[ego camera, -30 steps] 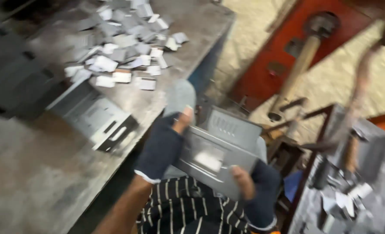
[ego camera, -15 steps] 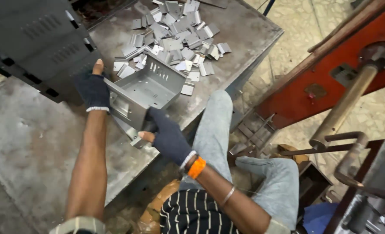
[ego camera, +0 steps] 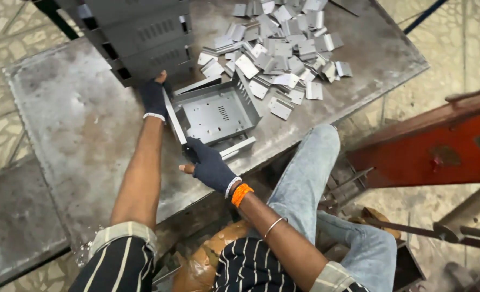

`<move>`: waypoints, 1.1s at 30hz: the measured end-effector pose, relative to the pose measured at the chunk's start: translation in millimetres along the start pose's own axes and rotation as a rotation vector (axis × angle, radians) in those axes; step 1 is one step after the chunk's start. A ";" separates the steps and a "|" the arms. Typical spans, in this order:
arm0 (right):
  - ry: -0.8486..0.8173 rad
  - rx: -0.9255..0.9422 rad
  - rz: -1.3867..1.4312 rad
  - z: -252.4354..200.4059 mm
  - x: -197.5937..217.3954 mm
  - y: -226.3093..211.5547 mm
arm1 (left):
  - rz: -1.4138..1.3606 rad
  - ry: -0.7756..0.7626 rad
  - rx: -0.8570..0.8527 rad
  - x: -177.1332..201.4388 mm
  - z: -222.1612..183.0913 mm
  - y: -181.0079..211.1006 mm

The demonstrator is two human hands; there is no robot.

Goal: The person assembles and spot-welds metal components into a larger housing unit.

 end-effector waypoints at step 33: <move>0.758 0.022 0.485 -256.3 243.8 84.0 | 0.169 -0.846 -0.455 -312.9 -355.6 220.5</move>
Point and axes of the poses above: each hand's wrist, its own z-axis towards the middle knuckle, its own x-axis out of the back of the hand, y = z × x, the point moved 10 cm from there along z, towards the middle knuckle, and after that the axes turned 13 degrees about -x, right-handed, at the moved point
